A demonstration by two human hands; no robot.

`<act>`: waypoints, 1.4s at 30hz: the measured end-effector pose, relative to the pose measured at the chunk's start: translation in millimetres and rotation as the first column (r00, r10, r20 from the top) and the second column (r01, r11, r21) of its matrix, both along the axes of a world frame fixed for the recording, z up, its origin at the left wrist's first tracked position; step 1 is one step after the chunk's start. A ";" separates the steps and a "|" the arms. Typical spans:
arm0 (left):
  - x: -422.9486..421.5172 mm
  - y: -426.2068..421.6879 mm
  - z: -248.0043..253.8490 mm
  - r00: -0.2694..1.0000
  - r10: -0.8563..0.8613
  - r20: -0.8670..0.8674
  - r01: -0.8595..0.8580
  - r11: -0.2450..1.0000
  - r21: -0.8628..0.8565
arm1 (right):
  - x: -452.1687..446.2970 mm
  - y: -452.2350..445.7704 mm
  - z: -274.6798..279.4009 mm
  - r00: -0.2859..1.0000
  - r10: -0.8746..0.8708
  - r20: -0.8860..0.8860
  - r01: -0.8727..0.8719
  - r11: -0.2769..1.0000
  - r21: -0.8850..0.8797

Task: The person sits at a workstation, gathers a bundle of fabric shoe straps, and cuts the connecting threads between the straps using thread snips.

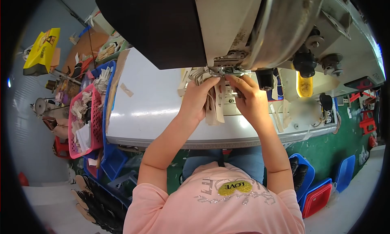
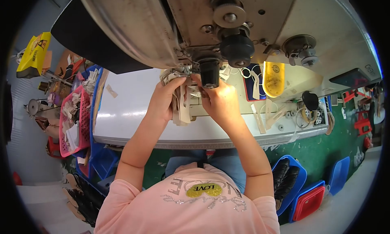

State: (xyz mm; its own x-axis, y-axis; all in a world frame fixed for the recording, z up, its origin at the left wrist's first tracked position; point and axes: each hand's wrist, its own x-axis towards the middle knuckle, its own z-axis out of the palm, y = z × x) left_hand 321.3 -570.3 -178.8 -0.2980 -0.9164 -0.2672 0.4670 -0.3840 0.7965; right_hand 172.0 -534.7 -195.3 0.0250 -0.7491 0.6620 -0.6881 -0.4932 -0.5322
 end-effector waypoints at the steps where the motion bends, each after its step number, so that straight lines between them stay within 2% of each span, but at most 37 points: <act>1: -0.1 0.2 -2.0 1.000 0.009 0.011 -0.009 1.000 -0.005 | -0.1 -0.8 0.7 1.000 0.000 -0.007 0.000 1.000 -0.003; 6: 3.7 20.3 -11.0 0.997 0.015 0.073 -0.009 0.997 -0.076 | -2.5 1.8 3.3 0.998 0.003 -0.056 0.002 0.996 0.089; 10: 2.4 39.6 -12.5 0.989 0.083 0.124 -0.076 0.995 -0.061 | -4.2 4.0 6.1 0.997 0.012 -0.080 0.000 0.989 0.145; 13: 3.9 40.8 -20.6 0.988 0.020 0.151 -0.001 0.992 -0.128 | -3.8 3.0 3.7 0.998 0.016 -0.061 -0.007 0.990 0.143; 16: 7.5 40.1 -20.0 0.992 -0.060 0.112 0.070 0.994 -0.085 | -3.9 2.3 4.3 0.999 0.028 -0.041 -0.022 0.990 0.140; 19: 11.4 45.6 -21.7 0.966 -0.114 0.232 0.143 0.983 -0.112 | -2.9 3.7 5.1 0.999 0.031 -0.012 -0.029 0.988 0.148; 22: 12.3 45.5 -33.7 0.995 -0.012 0.096 0.018 0.998 -0.064 | -2.6 3.9 3.7 1.000 0.026 0.012 -0.028 0.988 0.151; 23: 10.8 39.4 -35.1 0.992 0.121 0.036 -0.120 0.992 -0.030 | -2.6 4.1 3.0 1.000 0.025 0.005 -0.026 0.989 0.144; 27: 10.7 20.8 -34.8 0.997 0.077 -0.008 -0.077 0.985 -0.154 | -3.5 2.6 1.9 0.999 0.033 0.004 -0.033 0.991 0.129; 30: -7.6 34.1 -7.7 0.948 0.207 0.240 -0.176 0.974 -0.145 | -5.0 2.6 -1.3 0.999 0.037 0.013 -0.039 0.989 0.139; 36: -6.3 42.6 -27.8 0.982 0.138 0.127 -0.110 0.973 -0.205 | -5.1 2.9 2.3 0.999 0.041 0.003 -0.041 0.984 0.173; 42: -4.9 37.8 -22.4 0.984 0.123 0.126 -0.106 0.986 -0.132 | -7.0 1.7 -0.6 0.999 0.041 -0.016 -0.037 0.986 0.162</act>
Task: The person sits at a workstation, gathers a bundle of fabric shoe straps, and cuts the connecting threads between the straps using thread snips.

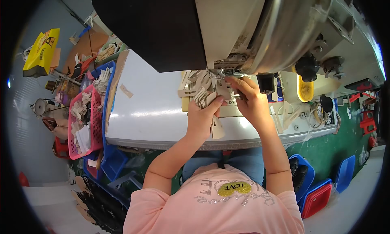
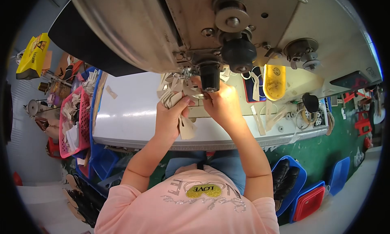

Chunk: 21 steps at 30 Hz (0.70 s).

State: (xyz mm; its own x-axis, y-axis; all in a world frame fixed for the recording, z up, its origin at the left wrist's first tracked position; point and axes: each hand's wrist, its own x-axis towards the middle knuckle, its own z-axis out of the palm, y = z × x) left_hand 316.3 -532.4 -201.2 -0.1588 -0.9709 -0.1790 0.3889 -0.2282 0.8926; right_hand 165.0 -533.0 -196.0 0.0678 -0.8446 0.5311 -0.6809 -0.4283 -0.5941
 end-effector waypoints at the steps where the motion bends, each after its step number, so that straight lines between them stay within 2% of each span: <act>1: 0.0 -2.2 1.4 1.000 0.001 -0.011 -0.001 1.000 -0.017 | 0.4 -0.1 0.1 1.000 -0.001 0.003 0.001 1.000 -0.006; 4: 0.3 -12.3 3.7 0.999 0.002 -0.032 -0.003 0.999 -0.052 | 2.8 1.1 5.4 0.999 0.011 0.045 -0.010 1.000 -0.009; 7: 2.6 -25.0 5.9 1.000 0.000 -0.027 -0.002 0.998 -0.067 | 2.8 -3.2 0.8 0.996 0.027 0.083 -0.018 0.995 -0.100; 10: 4.0 -38.2 11.6 1.000 -0.017 0.001 0.017 0.994 -0.108 | 1.3 0.3 2.2 1.000 0.013 0.027 -0.013 1.000 0.001; 13: 6.2 -46.5 10.2 0.998 -0.051 0.029 0.055 0.987 -0.149 | 0.2 -0.3 1.7 1.000 0.017 -0.006 -0.017 0.999 -0.028; 15: 7.1 -46.4 13.3 0.998 -0.055 0.032 0.059 0.987 -0.149 | 1.0 0.0 1.0 1.000 0.011 0.019 -0.011 1.000 -0.022; 18: 4.8 -31.7 2.7 0.999 0.024 0.037 -0.020 0.995 -0.100 | 4.2 1.9 0.4 0.996 0.014 0.084 -0.011 0.999 -0.030; 21: 0.0 -14.6 -11.7 0.995 0.080 -0.053 -0.085 0.991 -0.105 | 17.0 8.8 -9.9 0.977 0.038 0.212 -0.036 0.999 -0.018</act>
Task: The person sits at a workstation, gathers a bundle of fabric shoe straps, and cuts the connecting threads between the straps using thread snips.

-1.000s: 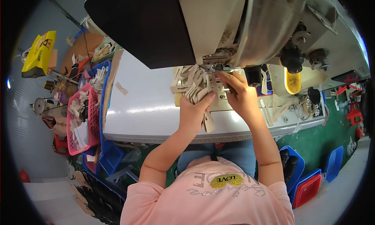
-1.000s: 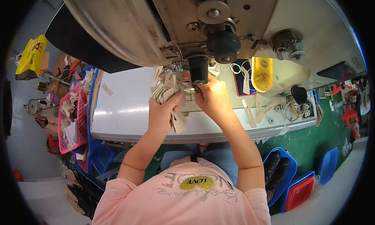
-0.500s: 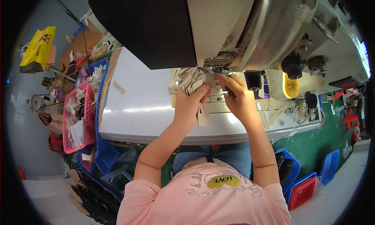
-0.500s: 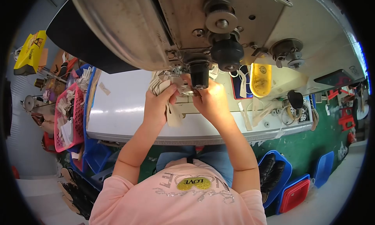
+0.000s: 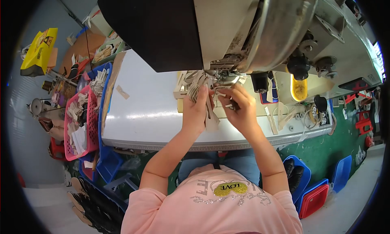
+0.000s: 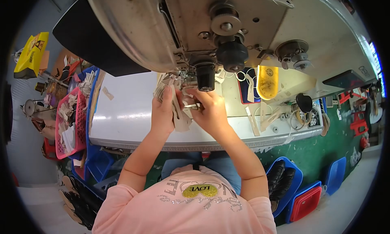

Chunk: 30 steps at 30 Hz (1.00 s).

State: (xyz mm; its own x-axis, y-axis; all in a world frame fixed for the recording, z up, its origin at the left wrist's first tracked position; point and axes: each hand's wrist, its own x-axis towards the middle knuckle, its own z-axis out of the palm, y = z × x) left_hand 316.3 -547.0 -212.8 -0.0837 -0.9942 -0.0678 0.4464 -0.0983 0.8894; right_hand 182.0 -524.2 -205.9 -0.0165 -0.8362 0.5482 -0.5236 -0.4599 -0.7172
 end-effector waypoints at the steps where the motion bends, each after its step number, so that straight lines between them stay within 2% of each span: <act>1: -2.5 4.1 -0.9 1.000 0.021 -0.008 -0.021 1.000 -0.004 | 6.3 2.6 -3.3 0.999 0.013 0.050 -0.013 1.000 0.011; 2: -5.0 7.9 -1.2 0.999 0.043 -0.016 -0.043 0.999 -0.008 | 12.9 4.0 -4.0 0.994 0.039 0.097 -0.041 0.999 0.017; 5: -8.3 13.1 -7.4 0.999 0.042 0.010 -0.041 0.997 -0.062 | 22.6 8.0 -12.2 0.994 0.055 0.094 -0.055 0.998 -0.011; 6: -8.7 13.6 -10.3 0.999 0.031 0.028 -0.028 0.996 -0.088 | 27.2 10.1 -16.0 0.974 0.021 0.227 -0.030 0.999 0.038; 9: -10.4 13.9 -15.1 1.000 -0.003 -0.010 0.003 0.999 -0.046 | 32.5 14.7 -20.7 0.990 -0.135 0.037 0.140 0.976 -0.166; 12: -10.5 9.1 -21.9 0.995 0.036 0.097 -0.027 0.995 -0.095 | 31.0 15.2 -20.5 0.982 -0.178 -0.067 0.162 0.966 -0.202; 15: -12.7 14.8 -4.7 1.000 0.012 -0.022 -0.012 1.000 0.006 | 25.8 12.4 -15.7 0.997 -0.079 0.024 0.082 0.990 -0.117; 18: -5.4 5.4 -2.7 0.996 -0.024 0.082 0.028 0.998 -0.052 | 11.8 5.3 -10.7 0.964 -0.011 0.267 -0.017 0.995 0.101; 21: -2.0 1.2 17.1 0.998 -0.069 -0.005 0.069 0.996 0.048 | 6.2 5.6 -1.3 0.891 0.012 0.453 -0.171 0.935 0.311; 25: 6.7 -12.4 15.3 0.980 -0.197 0.007 0.195 0.973 0.121 | 8.3 5.1 -3.6 0.854 -0.044 0.518 -0.108 0.959 0.260; 30: 6.2 -18.0 24.9 0.989 -0.146 0.024 0.142 0.981 0.132 | 1.5 -2.8 -3.5 0.965 -0.042 0.257 0.035 0.999 0.033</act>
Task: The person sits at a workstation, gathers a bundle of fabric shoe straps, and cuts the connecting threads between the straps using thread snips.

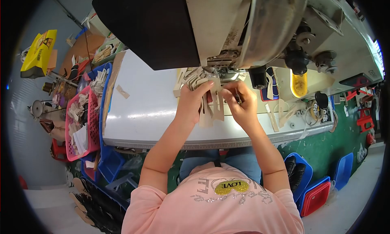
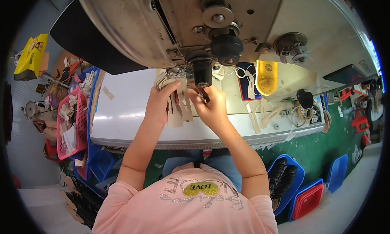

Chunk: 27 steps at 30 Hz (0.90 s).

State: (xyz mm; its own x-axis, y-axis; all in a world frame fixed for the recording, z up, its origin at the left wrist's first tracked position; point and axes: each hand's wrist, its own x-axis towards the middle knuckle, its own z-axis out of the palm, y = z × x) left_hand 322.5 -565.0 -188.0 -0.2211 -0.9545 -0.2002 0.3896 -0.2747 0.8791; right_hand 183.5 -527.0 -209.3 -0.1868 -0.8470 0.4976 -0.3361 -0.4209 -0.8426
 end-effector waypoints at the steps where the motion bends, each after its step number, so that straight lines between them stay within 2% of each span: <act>1: -0.5 -1.7 0.4 1.000 0.014 -0.002 -0.014 1.000 -0.005 | -1.7 -1.3 3.3 0.997 -0.039 -0.063 0.035 0.997 -0.065; 2: -1.2 -3.1 -0.9 1.000 0.012 -0.015 -0.012 1.000 -0.008 | -4.6 -5.2 4.3 0.990 -0.044 -0.131 0.018 0.980 -0.197; 8: -1.6 -5.9 -6.5 0.999 -0.001 -0.038 0.000 0.999 -0.037 | -12.5 -10.1 2.1 0.934 -0.074 -0.349 0.018 0.987 -0.161; 17: -0.9 -5.7 -2.1 1.000 -0.005 -0.029 0.004 0.999 -0.033 | -12.2 -6.6 13.2 0.877 -0.068 -0.475 0.033 0.996 -0.082; 20: 0.3 1.2 -2.6 1.000 -0.023 -0.021 0.022 0.997 -0.076 | -12.8 -8.5 11.1 0.884 -0.074 -0.462 0.022 0.993 -0.118; 22: 0.6 8.0 -4.0 0.999 -0.034 -0.025 0.031 0.993 -0.117 | -13.3 -7.2 12.6 0.886 -0.057 -0.461 0.024 0.997 -0.078; 27: 0.7 16.4 -8.6 1.000 -0.012 -0.008 0.011 0.995 -0.101 | -13.0 -6.8 13.8 0.907 -0.031 -0.420 0.008 0.998 -0.056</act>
